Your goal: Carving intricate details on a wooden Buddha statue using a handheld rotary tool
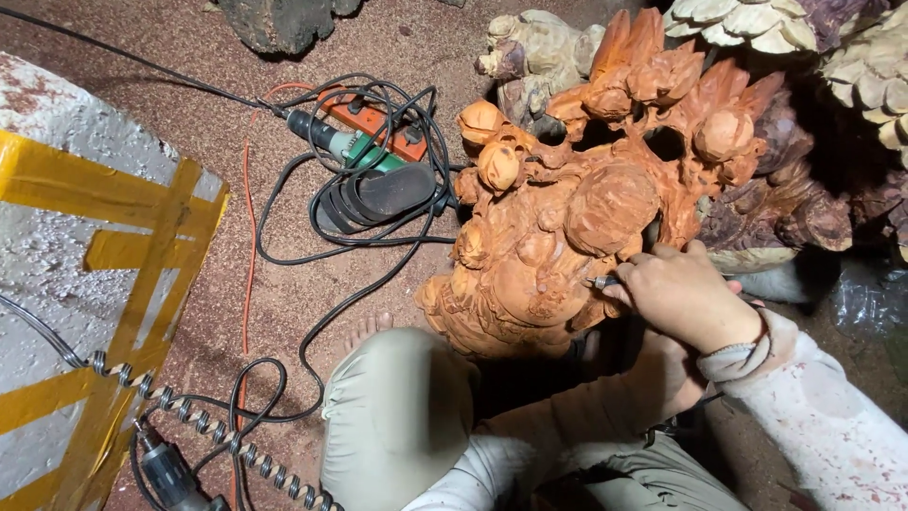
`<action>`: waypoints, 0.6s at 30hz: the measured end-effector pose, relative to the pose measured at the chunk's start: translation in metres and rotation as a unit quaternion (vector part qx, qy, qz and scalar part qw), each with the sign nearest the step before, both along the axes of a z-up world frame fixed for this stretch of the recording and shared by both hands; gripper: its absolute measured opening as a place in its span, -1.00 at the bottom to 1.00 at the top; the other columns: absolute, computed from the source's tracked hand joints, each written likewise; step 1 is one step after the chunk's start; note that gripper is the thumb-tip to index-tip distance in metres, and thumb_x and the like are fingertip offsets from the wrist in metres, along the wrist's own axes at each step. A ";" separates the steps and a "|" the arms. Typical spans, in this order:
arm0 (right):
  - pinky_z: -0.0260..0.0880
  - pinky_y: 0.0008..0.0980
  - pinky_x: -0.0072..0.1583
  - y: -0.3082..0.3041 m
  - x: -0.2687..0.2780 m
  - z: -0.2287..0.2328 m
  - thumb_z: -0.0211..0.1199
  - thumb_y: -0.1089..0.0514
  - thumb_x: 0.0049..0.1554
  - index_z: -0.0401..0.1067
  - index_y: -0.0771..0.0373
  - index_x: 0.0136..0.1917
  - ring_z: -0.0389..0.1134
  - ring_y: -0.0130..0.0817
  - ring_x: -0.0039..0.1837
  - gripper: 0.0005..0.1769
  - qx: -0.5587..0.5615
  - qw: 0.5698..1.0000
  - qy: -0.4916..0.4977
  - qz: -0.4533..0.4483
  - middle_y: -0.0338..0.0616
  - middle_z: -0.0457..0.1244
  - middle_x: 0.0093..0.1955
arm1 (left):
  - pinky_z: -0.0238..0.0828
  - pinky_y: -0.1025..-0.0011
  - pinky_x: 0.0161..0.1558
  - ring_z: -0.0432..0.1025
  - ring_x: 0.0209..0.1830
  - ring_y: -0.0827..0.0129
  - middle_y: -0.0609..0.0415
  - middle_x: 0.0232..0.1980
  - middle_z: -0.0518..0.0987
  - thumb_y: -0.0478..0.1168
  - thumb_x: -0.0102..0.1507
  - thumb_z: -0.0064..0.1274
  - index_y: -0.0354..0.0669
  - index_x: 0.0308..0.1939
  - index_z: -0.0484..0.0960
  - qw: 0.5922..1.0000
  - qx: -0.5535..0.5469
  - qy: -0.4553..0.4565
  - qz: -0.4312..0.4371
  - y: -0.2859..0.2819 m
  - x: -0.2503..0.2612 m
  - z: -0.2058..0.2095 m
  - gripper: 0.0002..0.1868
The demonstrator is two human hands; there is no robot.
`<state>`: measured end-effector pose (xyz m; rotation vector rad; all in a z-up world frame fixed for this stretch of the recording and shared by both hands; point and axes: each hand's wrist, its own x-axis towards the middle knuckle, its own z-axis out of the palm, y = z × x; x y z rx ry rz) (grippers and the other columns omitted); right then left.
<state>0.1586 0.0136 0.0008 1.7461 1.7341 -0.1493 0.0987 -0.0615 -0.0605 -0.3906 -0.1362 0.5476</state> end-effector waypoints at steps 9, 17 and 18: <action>0.16 -0.11 0.17 0.002 0.006 -0.009 -0.12 -0.40 0.23 0.51 -0.19 0.05 0.38 -0.26 0.20 -0.51 -0.080 0.995 -0.032 -0.049 -0.38 0.42 0.00 | 0.25 0.43 0.47 0.34 0.37 0.35 -0.05 0.41 0.44 -0.28 0.52 -0.23 -0.34 0.45 0.38 1.000 -0.003 0.010 -0.016 -0.005 0.007 -0.008 -0.57; 0.16 -0.09 0.21 0.010 -0.005 0.001 -0.13 -0.39 0.24 0.52 -0.17 0.07 0.38 -0.27 0.22 -0.50 -0.097 0.993 -0.036 -0.063 -0.37 0.43 0.02 | 0.22 0.43 0.49 0.32 0.39 0.37 -0.03 0.43 0.43 -0.30 0.50 -0.28 -0.33 0.43 0.39 1.000 -0.005 0.017 -0.024 -0.009 0.007 -0.012 -0.57; 0.18 -0.08 0.23 0.011 -0.007 0.004 -0.12 -0.37 0.23 0.52 -0.16 0.08 0.38 -0.26 0.23 -0.50 -0.095 0.993 -0.033 -0.067 -0.35 0.43 0.03 | 0.22 0.43 0.49 0.31 0.40 0.37 -0.03 0.43 0.43 -0.31 0.50 -0.29 -0.32 0.43 0.40 1.000 -0.006 0.018 -0.025 -0.010 0.007 -0.012 -0.57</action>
